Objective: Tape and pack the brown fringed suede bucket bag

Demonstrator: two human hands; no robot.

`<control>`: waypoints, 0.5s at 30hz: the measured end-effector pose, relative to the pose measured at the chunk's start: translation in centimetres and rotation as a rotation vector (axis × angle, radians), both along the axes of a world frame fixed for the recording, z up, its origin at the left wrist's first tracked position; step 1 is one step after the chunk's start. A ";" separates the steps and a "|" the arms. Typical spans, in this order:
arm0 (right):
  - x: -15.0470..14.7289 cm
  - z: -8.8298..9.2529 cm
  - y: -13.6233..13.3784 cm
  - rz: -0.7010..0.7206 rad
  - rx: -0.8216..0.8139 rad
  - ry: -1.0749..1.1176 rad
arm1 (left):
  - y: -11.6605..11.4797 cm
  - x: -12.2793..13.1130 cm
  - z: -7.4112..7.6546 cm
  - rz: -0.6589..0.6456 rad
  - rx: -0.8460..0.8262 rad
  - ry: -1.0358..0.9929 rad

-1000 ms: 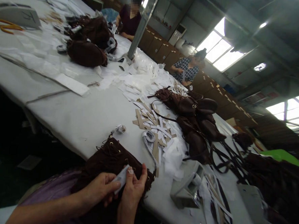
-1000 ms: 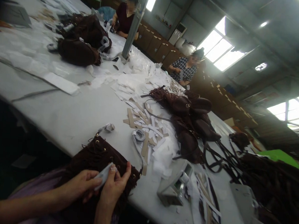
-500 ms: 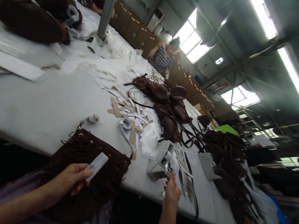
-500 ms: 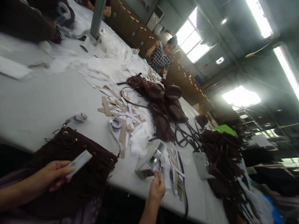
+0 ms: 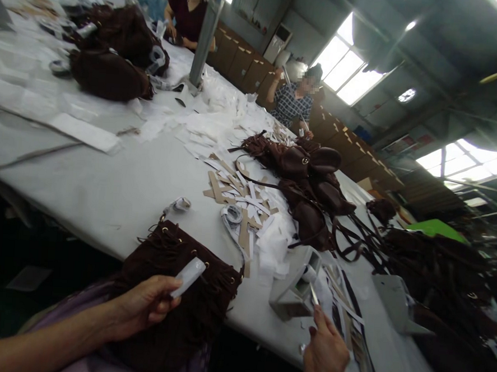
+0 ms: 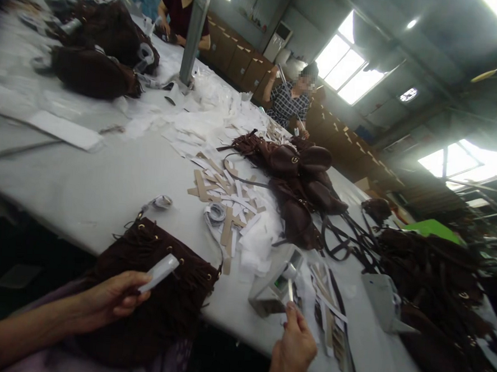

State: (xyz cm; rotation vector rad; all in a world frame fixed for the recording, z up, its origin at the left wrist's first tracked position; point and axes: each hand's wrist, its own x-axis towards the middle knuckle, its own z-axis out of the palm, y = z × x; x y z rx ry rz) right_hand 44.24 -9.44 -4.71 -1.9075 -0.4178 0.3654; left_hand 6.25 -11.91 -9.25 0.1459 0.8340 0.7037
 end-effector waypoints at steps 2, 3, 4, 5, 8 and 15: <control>-0.4 0.1 -1.1 0.001 0.000 -0.009 | -0.1 0.1 0.1 -0.044 0.066 0.042; -0.6 -0.1 -1.7 0.017 -0.005 -0.008 | -0.2 0.1 0.1 -0.067 0.092 0.061; -0.9 -0.3 -2.3 0.038 -0.011 -0.005 | -0.3 0.2 0.2 -0.085 0.111 0.081; -1.1 -0.6 -2.8 0.061 -0.018 0.002 | -0.4 0.1 0.2 -0.097 0.123 0.100; -1.8 -2.1 -3.7 0.104 -0.037 0.017 | -0.5 0.0 0.1 -0.108 0.127 0.127; -1.9 -3.3 -3.2 0.083 -0.062 -0.025 | -0.1 0.1 0.0 -0.080 0.134 0.065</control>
